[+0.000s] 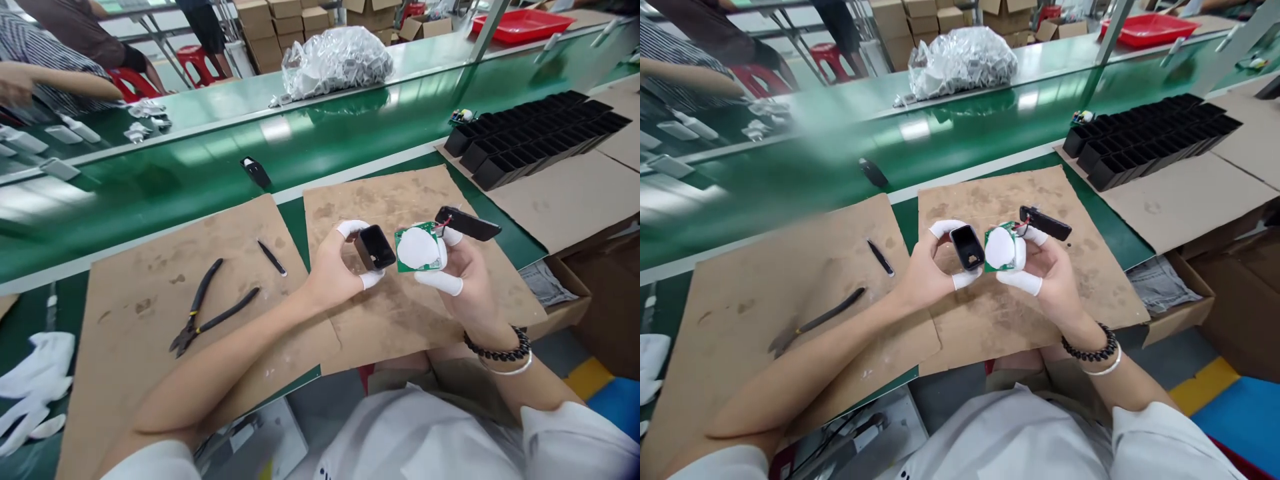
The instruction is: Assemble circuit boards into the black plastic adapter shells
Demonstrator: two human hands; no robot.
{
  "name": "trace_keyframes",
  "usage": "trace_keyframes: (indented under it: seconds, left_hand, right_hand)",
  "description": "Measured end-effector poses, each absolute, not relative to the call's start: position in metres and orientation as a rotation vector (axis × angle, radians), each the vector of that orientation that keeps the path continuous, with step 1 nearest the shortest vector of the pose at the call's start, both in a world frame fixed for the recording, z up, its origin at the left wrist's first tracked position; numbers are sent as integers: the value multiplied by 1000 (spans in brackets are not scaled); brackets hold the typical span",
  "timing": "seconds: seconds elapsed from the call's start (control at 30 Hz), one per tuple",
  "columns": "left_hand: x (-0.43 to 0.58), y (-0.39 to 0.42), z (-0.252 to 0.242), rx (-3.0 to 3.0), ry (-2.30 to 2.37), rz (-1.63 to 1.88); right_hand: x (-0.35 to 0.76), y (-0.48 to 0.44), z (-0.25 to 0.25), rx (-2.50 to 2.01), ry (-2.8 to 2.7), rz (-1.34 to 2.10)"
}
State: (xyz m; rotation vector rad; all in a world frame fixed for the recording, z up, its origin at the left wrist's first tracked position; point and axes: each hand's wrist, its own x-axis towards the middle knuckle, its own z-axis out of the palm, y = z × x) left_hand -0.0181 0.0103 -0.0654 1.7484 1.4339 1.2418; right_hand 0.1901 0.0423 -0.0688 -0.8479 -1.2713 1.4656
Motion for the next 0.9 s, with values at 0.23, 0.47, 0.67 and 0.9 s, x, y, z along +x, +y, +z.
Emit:
trace_keyframes:
  seconds: [0.23, 0.47, 0.67, 0.9]
  left_hand:
    - [-19, 15, -91, 1820, 1593, 1005]
    - [-2, -3, -95, 1976, 1834, 618]
    - [1, -7, -102, 1837, 1511, 670]
    - [-2, -5, -102, 1849, 1396, 1007]
  right_hand:
    - [177, 33, -80, -837, -812, 1572]
    - [192, 38, -87, -852, -713, 1547]
    - [191, 35, -95, -830, -866, 1703]
    - [193, 25, -100, -723, -1307, 1423]
